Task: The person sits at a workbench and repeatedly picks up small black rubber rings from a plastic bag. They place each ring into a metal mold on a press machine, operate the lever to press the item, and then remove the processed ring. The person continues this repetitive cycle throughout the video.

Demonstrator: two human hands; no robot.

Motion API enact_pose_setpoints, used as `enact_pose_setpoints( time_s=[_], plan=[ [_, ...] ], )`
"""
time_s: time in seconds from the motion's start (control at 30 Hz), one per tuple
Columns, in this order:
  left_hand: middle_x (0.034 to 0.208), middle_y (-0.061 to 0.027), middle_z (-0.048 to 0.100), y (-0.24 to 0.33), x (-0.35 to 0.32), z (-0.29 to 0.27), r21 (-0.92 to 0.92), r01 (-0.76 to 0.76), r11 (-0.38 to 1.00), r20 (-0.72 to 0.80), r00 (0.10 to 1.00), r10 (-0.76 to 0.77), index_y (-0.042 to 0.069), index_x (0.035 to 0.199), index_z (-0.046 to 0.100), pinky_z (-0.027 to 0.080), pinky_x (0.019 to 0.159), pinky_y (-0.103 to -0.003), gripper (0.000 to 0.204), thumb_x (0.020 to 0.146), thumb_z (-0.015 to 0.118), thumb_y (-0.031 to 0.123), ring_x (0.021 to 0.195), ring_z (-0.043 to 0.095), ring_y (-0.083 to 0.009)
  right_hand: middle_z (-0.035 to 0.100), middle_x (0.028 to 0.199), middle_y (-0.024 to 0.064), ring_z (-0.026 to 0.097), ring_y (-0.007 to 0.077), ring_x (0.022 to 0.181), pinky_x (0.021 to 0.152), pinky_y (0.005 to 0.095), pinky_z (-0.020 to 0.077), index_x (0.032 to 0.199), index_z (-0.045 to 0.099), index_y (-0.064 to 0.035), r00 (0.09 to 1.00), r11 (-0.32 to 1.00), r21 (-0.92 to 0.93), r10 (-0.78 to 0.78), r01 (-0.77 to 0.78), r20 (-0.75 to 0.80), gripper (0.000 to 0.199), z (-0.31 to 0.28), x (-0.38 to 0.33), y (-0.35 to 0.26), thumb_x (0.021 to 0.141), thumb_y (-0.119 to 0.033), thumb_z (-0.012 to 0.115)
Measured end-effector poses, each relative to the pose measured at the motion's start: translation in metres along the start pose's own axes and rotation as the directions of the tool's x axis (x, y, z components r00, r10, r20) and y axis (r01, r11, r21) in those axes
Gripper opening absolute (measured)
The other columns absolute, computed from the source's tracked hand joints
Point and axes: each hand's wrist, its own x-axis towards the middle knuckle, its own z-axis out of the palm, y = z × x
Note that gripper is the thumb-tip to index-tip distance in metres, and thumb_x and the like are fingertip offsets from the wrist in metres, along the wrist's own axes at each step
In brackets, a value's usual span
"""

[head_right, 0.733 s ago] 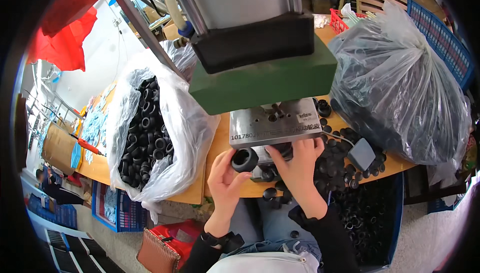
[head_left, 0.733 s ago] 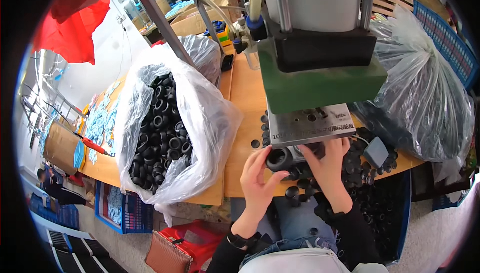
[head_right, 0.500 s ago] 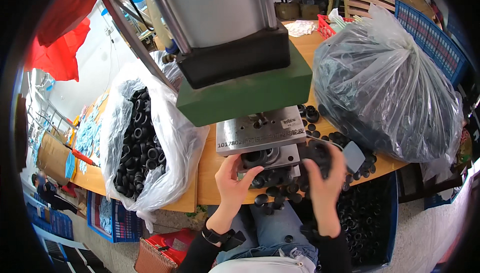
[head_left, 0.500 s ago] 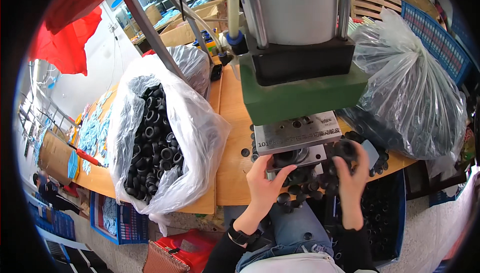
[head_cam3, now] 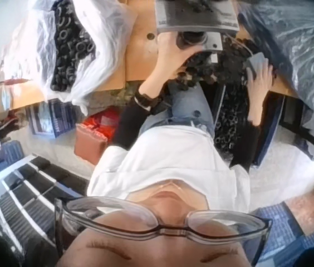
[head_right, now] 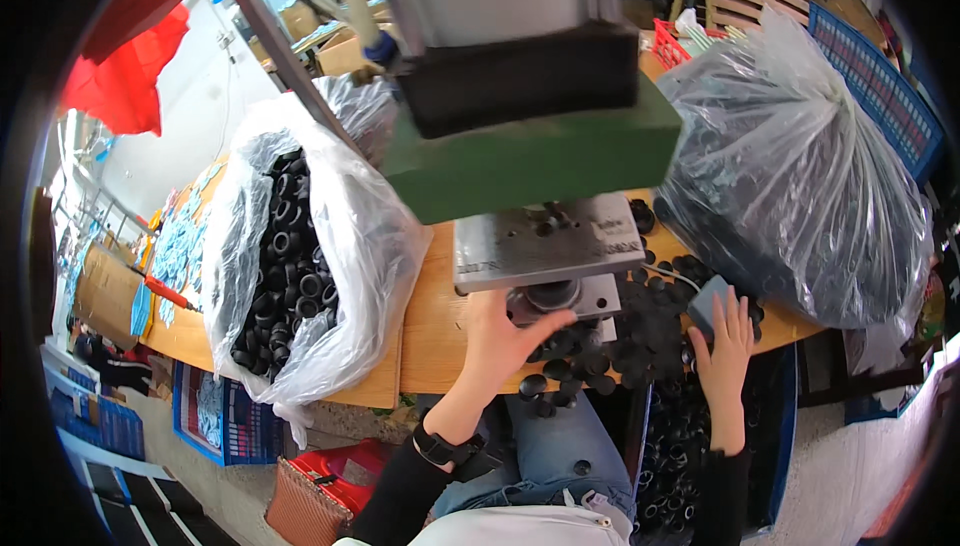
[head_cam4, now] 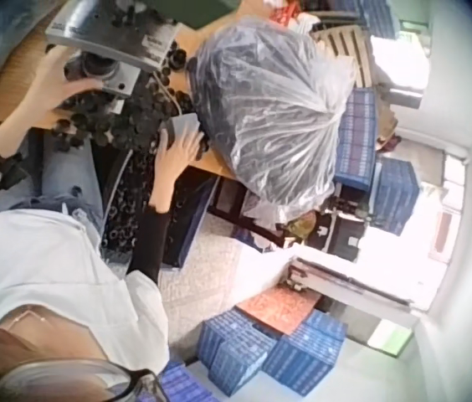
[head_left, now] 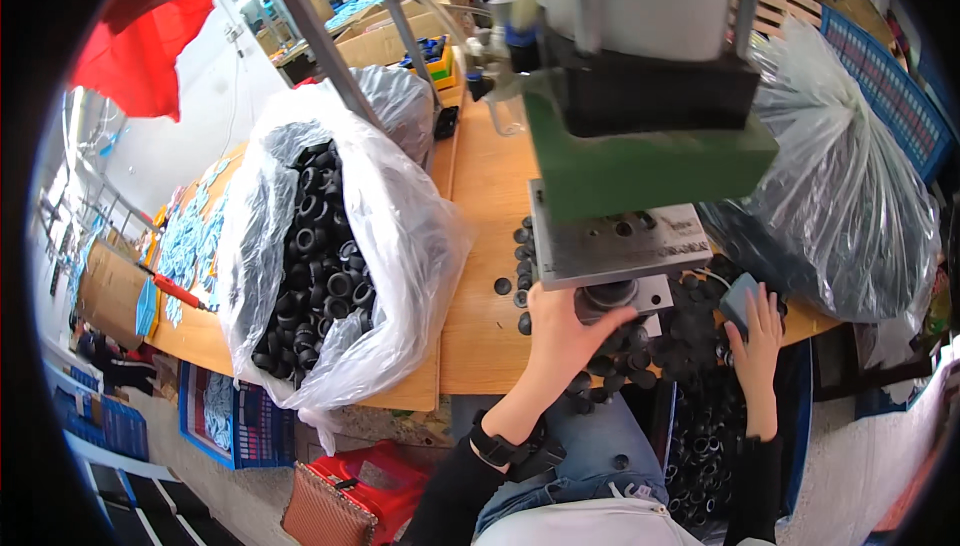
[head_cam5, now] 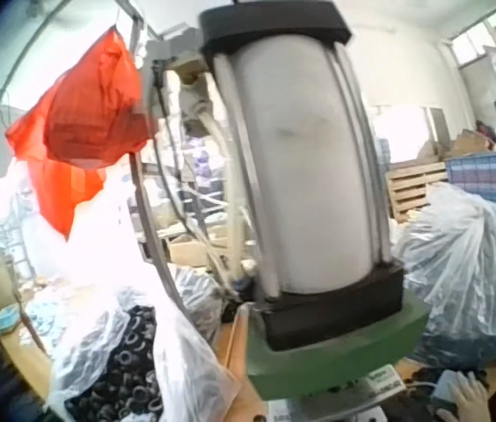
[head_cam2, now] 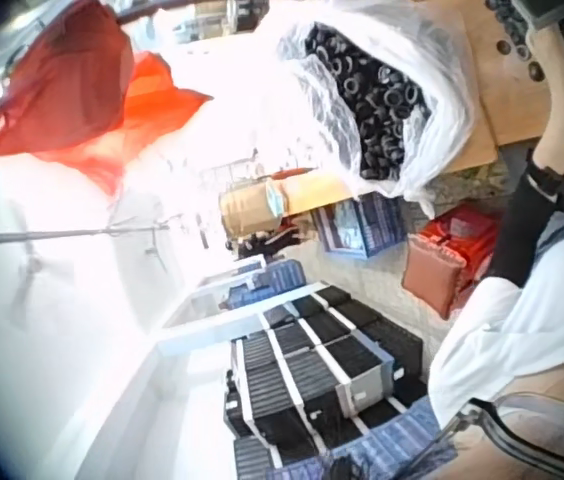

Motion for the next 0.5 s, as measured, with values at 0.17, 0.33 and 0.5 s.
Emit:
enact_pose_setpoints(
  time_s=[0.17, 0.33, 0.5],
  plan=[
    [0.137, -0.0179, 0.04, 0.0, -0.017, -0.051, -0.133, -0.103, 0.986, 0.068, 0.991, 0.113, 0.005, 0.134, 0.041, 0.03, 0.105, -0.043, 0.089, 0.061, 0.085, 0.033, 0.124, 0.04, -0.035, 0.044, 0.138, 0.0121, 0.036, 0.0306, 0.132, 0.109, 0.0472, 0.022, 0.132, 0.047, -0.007, 0.999, 0.992, -0.128, -0.003, 0.009, 0.048, 0.047, 0.051, 0.014, 0.018, 0.091, -0.027, 0.053],
    [0.113, -0.014, 0.061, -0.048, -0.059, -0.136, 0.336, -0.115, 0.935, -0.274, 0.938, 0.214, 0.001, 0.1, 0.063, 0.044, 0.09, -0.037, 0.035, 0.071, 0.077, 0.012, 0.106, 0.057, -0.0304, 0.041, 0.142, 0.0078, 0.035, 0.0294, 0.133, 0.11, 0.0511, 0.0171, 0.133, 0.047, -0.0073, 0.957, 0.97, -0.216, 0.161, -0.109, 0.242, 0.047, 0.034, 0.023, 0.012, 0.093, -0.031, 0.05],
    [0.097, -0.0157, 0.061, -0.149, -0.065, -0.243, 0.505, 0.348, 0.79, -0.611, 0.791, 0.043, 0.0, 0.106, 0.058, 0.046, 0.083, -0.039, 0.03, 0.078, 0.064, 0.006, 0.091, 0.058, -0.0349, 0.038, 0.143, 0.0084, 0.037, 0.029, 0.13, 0.109, 0.0459, 0.0204, 0.134, 0.044, -0.0044, 0.999, 0.983, 0.183, -0.026, 0.017, 0.048, 0.046, 0.013, 0.016, -0.02, 0.094, -0.027, 0.049]
  ],
)
